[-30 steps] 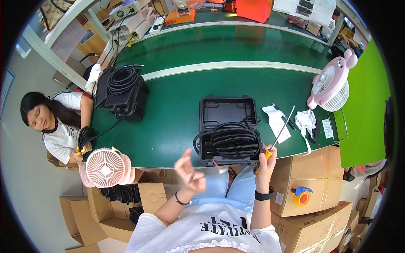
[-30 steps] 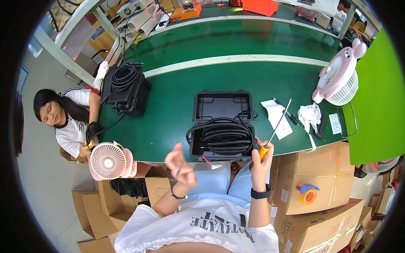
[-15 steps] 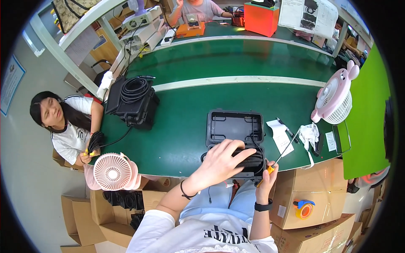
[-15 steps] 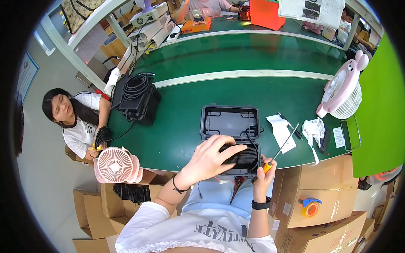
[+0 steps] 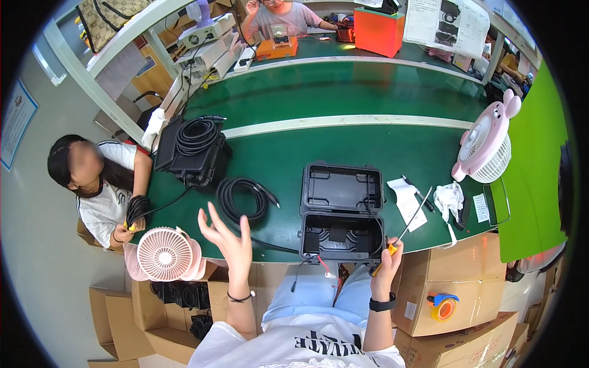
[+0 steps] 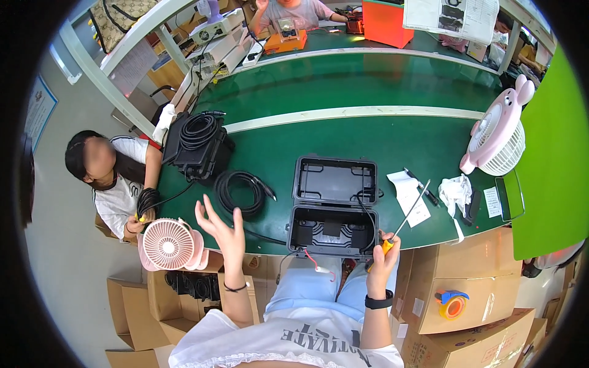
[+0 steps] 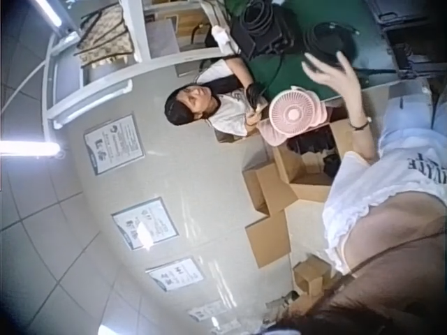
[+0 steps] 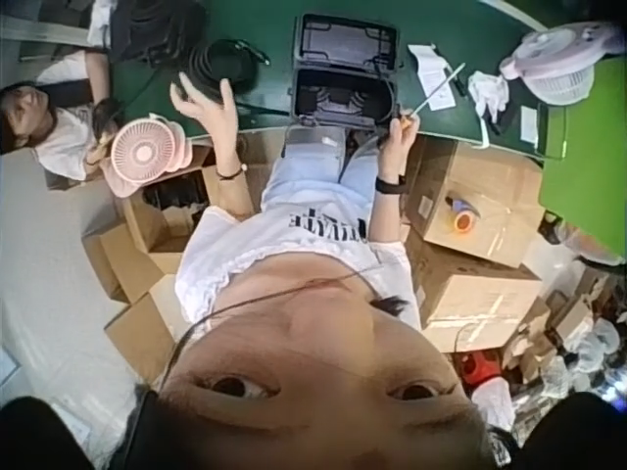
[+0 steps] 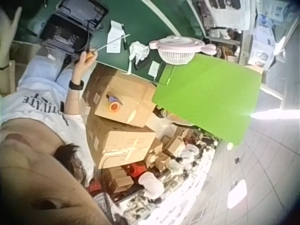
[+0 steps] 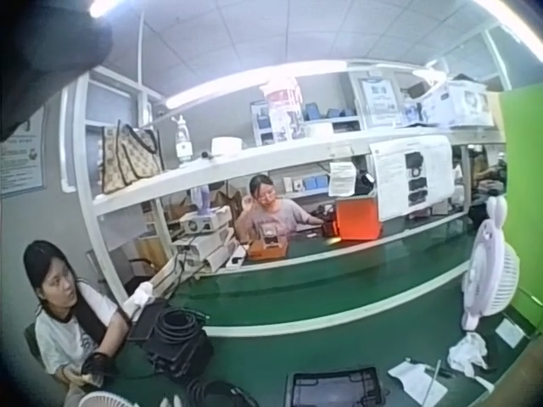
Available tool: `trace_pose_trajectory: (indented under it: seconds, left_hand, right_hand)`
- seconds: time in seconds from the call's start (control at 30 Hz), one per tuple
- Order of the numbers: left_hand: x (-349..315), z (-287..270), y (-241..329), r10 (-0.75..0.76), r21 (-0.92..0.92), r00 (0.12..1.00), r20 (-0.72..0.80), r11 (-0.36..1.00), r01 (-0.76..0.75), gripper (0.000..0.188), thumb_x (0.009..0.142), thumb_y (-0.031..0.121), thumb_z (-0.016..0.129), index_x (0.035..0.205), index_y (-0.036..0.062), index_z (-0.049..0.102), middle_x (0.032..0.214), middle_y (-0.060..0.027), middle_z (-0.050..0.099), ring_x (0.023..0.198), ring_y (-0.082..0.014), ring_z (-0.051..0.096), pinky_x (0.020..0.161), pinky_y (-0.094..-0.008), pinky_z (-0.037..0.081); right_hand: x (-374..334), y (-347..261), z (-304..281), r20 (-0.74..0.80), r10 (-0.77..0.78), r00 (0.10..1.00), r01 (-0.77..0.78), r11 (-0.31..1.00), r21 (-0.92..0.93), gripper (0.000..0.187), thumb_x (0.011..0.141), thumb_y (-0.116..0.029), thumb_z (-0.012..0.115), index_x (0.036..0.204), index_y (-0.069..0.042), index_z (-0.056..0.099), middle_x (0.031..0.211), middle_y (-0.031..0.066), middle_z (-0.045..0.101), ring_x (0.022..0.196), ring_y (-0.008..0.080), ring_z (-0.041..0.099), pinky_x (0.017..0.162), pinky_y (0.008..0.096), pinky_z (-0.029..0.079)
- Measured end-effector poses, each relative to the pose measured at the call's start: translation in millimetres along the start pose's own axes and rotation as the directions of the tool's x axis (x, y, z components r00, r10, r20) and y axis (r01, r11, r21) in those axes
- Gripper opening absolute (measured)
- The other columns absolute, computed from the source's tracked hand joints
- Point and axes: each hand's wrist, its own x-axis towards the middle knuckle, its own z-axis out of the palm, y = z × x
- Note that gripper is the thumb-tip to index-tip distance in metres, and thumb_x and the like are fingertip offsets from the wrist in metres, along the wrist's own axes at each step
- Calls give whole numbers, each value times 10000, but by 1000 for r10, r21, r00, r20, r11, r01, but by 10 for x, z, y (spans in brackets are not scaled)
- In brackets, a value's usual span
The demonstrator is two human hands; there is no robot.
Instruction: Assembling components of a solar power system into a black plastic casing using a screwdriver.
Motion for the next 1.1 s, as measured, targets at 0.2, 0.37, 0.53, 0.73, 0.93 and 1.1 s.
trace_pose_trajectory:
  seconds: [0.2, 0.37, 0.53, 0.73, 0.93, 1.1]
  left_hand:
    - [-493, -145, 110, 450, -328, 856, 253, 873, -362, 608, 750, 121, 802, 1306, 57, 564, 1242, -149, 548, 1145, -341, 541, 975, -450, 454]
    - [-838, 61, 270, 683, -393, 718, 137, 702, -593, 470, 728, 124, 823, 1177, 157, 684, 1154, -90, 569, 1011, -295, 593, 889, -417, 482]
    - [-704, 141, 515, 594, -406, 802, 58, 748, -525, 478, 666, 87, 861, 1118, 139, 716, 1209, -104, 505, 1064, -310, 550, 880, -401, 495]
    - [-572, 113, 607, 758, -267, 652, -21, 624, -734, 297, 708, 216, 805, 1003, 213, 771, 1124, 117, 685, 974, -109, 538, 754, -261, 429]
    - [-411, 71, 821, 799, -339, 597, 70, 582, -739, 425, 809, 187, 667, 1229, 247, 696, 1250, 51, 649, 713, -91, 503, 644, -224, 416]
    - [-344, 130, 1008, 704, -456, 710, 20, 639, -620, 608, 776, 29, 632, 1343, 245, 593, 1321, -44, 618, 647, -126, 535, 570, -255, 468]
  right_hand:
    - [-27, -213, 170, -62, 111, 992, -110, 994, 30, 293, 940, -224, 614, 1164, -125, 453, 1188, 68, 507, 855, 90, 515, 705, 213, 454]
    - [22, -230, 168, -49, 158, 986, -157, 987, 15, 294, 939, -221, 613, 1170, -132, 454, 1202, 59, 513, 747, 43, 464, 580, 177, 424]
    - [-37, -141, 109, -26, 150, 988, -148, 988, 42, 294, 941, -203, 591, 1188, -120, 454, 1132, 23, 475, 752, 39, 452, 582, 179, 428]
    - [-76, -93, 96, -45, 99, 994, -98, 995, 20, 285, 934, -194, 588, 1173, -98, 465, 1083, -1, 448, 812, 58, 399, 697, 180, 374]
    - [-52, -140, 123, -43, 48, 998, -48, 999, 16, 282, 930, -191, 585, 1161, -76, 470, 1030, -13, 426, 817, 77, 366, 762, 209, 324]
    - [-30, -109, 94, -57, 27, 998, -27, 1000, -2, 257, 927, -181, 580, 1136, -68, 483, 989, -13, 426, 812, 75, 362, 734, 215, 319]
